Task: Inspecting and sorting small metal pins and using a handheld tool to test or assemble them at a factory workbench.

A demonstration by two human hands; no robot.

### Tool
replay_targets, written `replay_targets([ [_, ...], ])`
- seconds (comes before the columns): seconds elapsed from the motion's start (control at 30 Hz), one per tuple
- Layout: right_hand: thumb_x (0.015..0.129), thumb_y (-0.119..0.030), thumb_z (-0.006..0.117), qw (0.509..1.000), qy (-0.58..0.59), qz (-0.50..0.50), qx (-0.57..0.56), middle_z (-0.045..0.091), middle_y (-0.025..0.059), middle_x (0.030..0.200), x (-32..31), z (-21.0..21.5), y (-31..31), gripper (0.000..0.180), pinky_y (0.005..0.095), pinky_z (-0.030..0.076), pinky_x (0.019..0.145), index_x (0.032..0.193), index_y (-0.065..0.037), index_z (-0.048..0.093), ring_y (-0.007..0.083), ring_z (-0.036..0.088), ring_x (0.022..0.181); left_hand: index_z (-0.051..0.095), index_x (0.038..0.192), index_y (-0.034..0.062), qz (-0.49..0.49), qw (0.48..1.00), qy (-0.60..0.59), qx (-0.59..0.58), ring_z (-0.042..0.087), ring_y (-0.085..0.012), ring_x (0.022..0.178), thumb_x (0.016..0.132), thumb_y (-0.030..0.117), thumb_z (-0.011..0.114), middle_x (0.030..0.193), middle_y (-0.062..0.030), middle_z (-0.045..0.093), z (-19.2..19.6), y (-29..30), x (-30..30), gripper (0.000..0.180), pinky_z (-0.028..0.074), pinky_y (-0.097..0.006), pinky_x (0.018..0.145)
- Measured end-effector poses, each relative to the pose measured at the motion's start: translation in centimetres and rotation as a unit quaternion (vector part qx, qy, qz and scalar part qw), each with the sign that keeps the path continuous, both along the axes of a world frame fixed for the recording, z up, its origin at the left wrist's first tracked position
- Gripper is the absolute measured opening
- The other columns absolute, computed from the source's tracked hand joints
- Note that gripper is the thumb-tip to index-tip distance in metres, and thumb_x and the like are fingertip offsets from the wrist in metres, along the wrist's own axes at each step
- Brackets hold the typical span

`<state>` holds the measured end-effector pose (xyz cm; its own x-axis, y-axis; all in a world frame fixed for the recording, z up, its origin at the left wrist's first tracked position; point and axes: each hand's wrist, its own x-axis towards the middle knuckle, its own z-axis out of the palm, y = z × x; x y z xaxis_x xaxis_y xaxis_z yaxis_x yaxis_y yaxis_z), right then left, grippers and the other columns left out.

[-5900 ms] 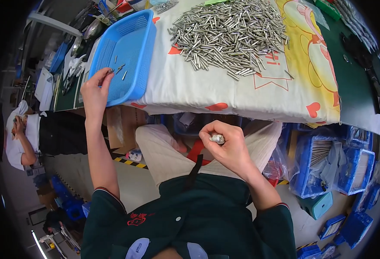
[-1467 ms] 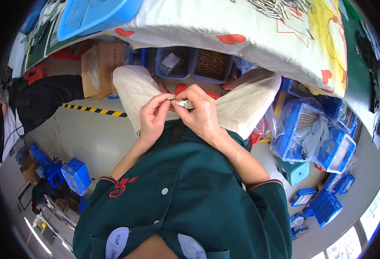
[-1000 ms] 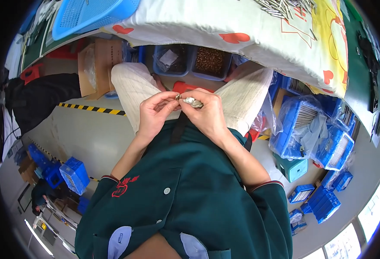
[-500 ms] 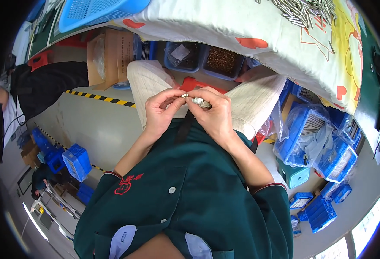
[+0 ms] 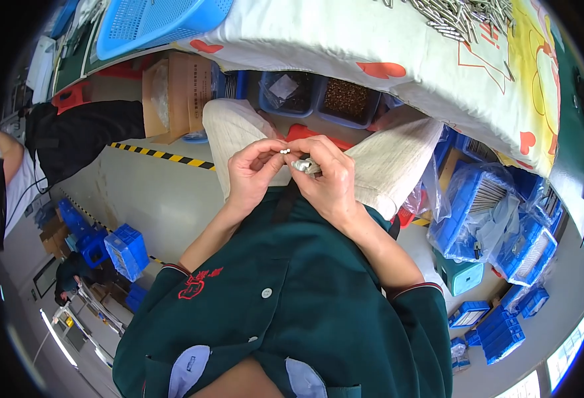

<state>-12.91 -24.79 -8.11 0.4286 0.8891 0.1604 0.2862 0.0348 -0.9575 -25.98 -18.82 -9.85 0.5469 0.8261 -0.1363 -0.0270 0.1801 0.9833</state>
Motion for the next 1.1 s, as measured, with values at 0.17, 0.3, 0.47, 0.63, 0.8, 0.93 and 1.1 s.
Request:
replay_targets([
  [0.17,0.065,0.008,0.067,0.996,-0.080,0.007,0.050,0.061,0.0096,0.079,0.3,-0.4,0.2,0.024,0.0269,0.049,0.058,0.086,0.000,0.062,0.0185,0.061,0.068,0.060,0.096,-0.0037,-0.003,0.999,-0.010,-0.042,0.061,-0.0116,0.080,0.082,-0.003,0.058,0.090,-0.0072,0.063,0.5,0.1,0.0,0.014,0.050,-0.023,0.073],
  [0.3,0.061,0.008,0.067,0.990,-0.109,0.008,0.092,0.061,0.0097,0.079,0.7,-0.8,0.4,0.027,0.0285,0.051,0.056,0.086,-0.001,0.063,0.0216,0.062,0.066,0.058,0.097,-0.0052,-0.001,0.992,-0.019,-0.122,0.062,-0.0139,0.080,0.084,-0.001,0.057,0.089,-0.0096,0.063,1.8,-0.1,0.4,0.014,0.052,-0.026,0.075],
  [0.47,0.068,0.005,0.067,0.996,0.086,0.011,-0.008,0.061,0.0095,0.078,0.7,-0.2,0.6,0.022,0.0264,0.051,0.055,0.089,0.001,0.063,0.0176,0.062,0.066,0.057,0.099,-0.0067,-0.016,0.989,-0.008,-0.146,0.063,-0.0165,0.081,0.085,-0.001,0.056,0.089,-0.0114,0.063,2.4,0.4,0.4,0.015,0.054,-0.029,0.076],
  [0.63,0.073,0.002,0.066,0.995,0.071,0.070,-0.025,0.062,0.0092,0.078,1.8,0.8,1.2,0.017,0.0239,0.052,0.057,0.090,0.002,0.064,0.0138,0.062,0.068,0.056,0.100,-0.0072,-0.026,0.989,-0.003,-0.149,0.064,-0.0177,0.080,0.085,-0.001,0.055,0.090,-0.0124,0.063,2.4,0.9,0.3,0.016,0.054,-0.028,0.075],
  [0.8,0.075,-0.003,0.065,0.982,0.135,0.087,-0.102,0.063,0.0094,0.078,2.7,0.4,1.5,0.011,0.0239,0.051,0.058,0.085,0.002,0.064,0.0142,0.061,0.070,0.054,0.104,-0.0080,-0.035,0.986,0.035,-0.157,0.064,-0.0178,0.081,0.087,-0.001,0.052,0.092,-0.0147,0.063,2.9,1.0,0.4,0.019,0.053,-0.028,0.075],
  [0.93,0.075,-0.004,0.065,0.982,0.114,0.112,-0.099,0.064,0.0107,0.078,2.9,0.3,1.7,0.011,0.0267,0.049,0.061,0.084,0.002,0.064,0.0152,0.062,0.069,0.052,0.108,-0.0081,-0.039,0.990,0.041,-0.126,0.064,-0.0175,0.081,0.088,0.000,0.050,0.093,-0.0151,0.063,2.9,0.9,0.6,0.021,0.053,-0.028,0.074],
  [1.1,0.078,-0.003,0.064,0.972,0.125,0.144,-0.138,0.064,0.0059,0.079,3.2,1.2,1.9,0.009,0.0228,0.049,0.064,0.084,0.003,0.063,0.0088,0.059,0.072,0.049,0.114,-0.0037,-0.033,0.993,0.081,-0.079,0.063,-0.0146,0.081,0.085,0.000,0.055,0.087,-0.0114,0.065,3.3,0.5,0.7,0.029,0.052,-0.025,0.073],
])
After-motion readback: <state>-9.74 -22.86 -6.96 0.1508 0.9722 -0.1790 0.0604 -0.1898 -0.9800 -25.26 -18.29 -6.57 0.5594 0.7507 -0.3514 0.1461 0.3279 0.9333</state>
